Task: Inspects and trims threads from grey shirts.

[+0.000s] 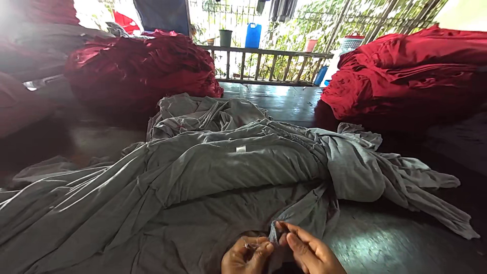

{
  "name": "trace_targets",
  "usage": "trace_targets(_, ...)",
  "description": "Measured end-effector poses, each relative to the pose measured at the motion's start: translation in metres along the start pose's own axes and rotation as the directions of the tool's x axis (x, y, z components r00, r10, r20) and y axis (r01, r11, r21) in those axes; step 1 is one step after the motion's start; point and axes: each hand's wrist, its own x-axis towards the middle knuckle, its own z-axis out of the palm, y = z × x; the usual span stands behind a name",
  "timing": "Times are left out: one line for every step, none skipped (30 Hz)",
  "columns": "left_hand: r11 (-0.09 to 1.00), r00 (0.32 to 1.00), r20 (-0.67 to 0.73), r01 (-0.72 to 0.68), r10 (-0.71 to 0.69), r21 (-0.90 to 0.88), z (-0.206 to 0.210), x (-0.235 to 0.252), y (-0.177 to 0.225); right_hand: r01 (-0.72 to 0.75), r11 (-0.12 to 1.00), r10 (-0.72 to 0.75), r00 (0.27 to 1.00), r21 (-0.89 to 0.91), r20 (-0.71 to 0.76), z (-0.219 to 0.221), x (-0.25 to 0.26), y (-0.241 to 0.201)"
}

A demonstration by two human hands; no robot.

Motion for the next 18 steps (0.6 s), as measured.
trace_targets(0.995,0.998,0.013,-0.055,0.054,0.085,-0.002,0.001,-0.001,-0.031,0.997,0.031,0.999,0.072,0.008,0.0,0.004,0.0)
trace_targets(0.979,0.994,0.036,-0.104,0.099,0.178,-0.004,0.002,0.0,-0.057,0.99,0.055,0.998,0.128,0.023,0.001,0.008,0.0)
trace_targets(0.949,0.989,0.068,-0.146,0.132,0.278,-0.005,0.002,0.003,-0.078,0.982,0.072,0.997,0.172,0.041,0.0,0.012,0.001)
trace_targets(0.906,0.982,0.106,-0.184,0.155,0.38,-0.006,0.003,0.007,-0.098,0.975,0.088,0.994,0.2,0.06,0.0,0.015,0.002)
trace_targets(0.855,0.976,0.147,-0.214,0.164,0.473,-0.007,0.004,0.011,-0.116,0.97,0.101,0.992,0.216,0.077,-0.001,0.018,0.003)
trace_targets(0.805,0.97,0.187,-0.235,0.157,0.544,-0.008,0.004,0.015,-0.128,0.967,0.11,0.99,0.22,0.09,-0.002,0.02,0.004)
trace_targets(0.765,0.965,0.222,-0.248,0.14,0.595,-0.008,0.006,0.019,-0.134,0.968,0.115,0.988,0.214,0.1,-0.003,0.021,0.005)
trace_targets(0.733,0.961,0.252,-0.251,0.111,0.632,-0.008,0.007,0.023,-0.136,0.969,0.116,0.988,0.206,0.106,-0.003,0.022,0.006)
trace_targets(0.702,0.958,0.275,-0.254,0.085,0.666,-0.007,0.007,0.027,-0.135,0.97,0.114,0.987,0.204,0.109,-0.004,0.022,0.007)
trace_targets(0.666,0.954,0.292,-0.265,0.073,0.697,-0.006,0.007,0.03,-0.138,0.969,0.117,0.987,0.206,0.11,-0.004,0.022,0.008)
trace_targets(0.627,0.949,0.307,-0.28,0.069,0.727,-0.005,0.007,0.032,-0.143,0.966,0.121,0.986,0.214,0.112,-0.004,0.022,0.009)
trace_targets(0.587,0.945,0.319,-0.298,0.071,0.753,-0.003,0.007,0.033,-0.148,0.964,0.125,0.985,0.219,0.115,-0.005,0.022,0.009)
trace_targets(0.551,0.942,0.328,-0.309,0.067,0.775,-0.002,0.006,0.033,-0.15,0.964,0.126,0.985,0.222,0.119,-0.005,0.022,0.01)
trace_targets(0.515,0.942,0.332,-0.311,0.054,0.799,-0.001,0.006,0.034,-0.151,0.962,0.126,0.984,0.227,0.122,-0.006,0.022,0.01)
trace_targets(0.486,0.943,0.331,-0.306,0.035,0.819,0.0,0.005,0.035,-0.156,0.96,0.129,0.984,0.232,0.124,-0.006,0.022,0.01)
trace_targets(0.465,0.943,0.331,-0.297,0.009,0.834,0.0,0.005,0.037,-0.164,0.957,0.136,0.982,0.239,0.127,-0.007,0.022,0.01)
trace_targets(0.454,0.944,0.331,-0.288,-0.015,0.843,0.0,0.005,0.039,-0.171,0.954,0.141,0.981,0.248,0.132,-0.007,0.022,0.01)
trace_targets(0.454,0.943,0.33,-0.278,-0.037,0.847,0.0,0.005,0.041,-0.175,0.95,0.143,0.98,0.258,0.137,-0.008,0.022,0.01)
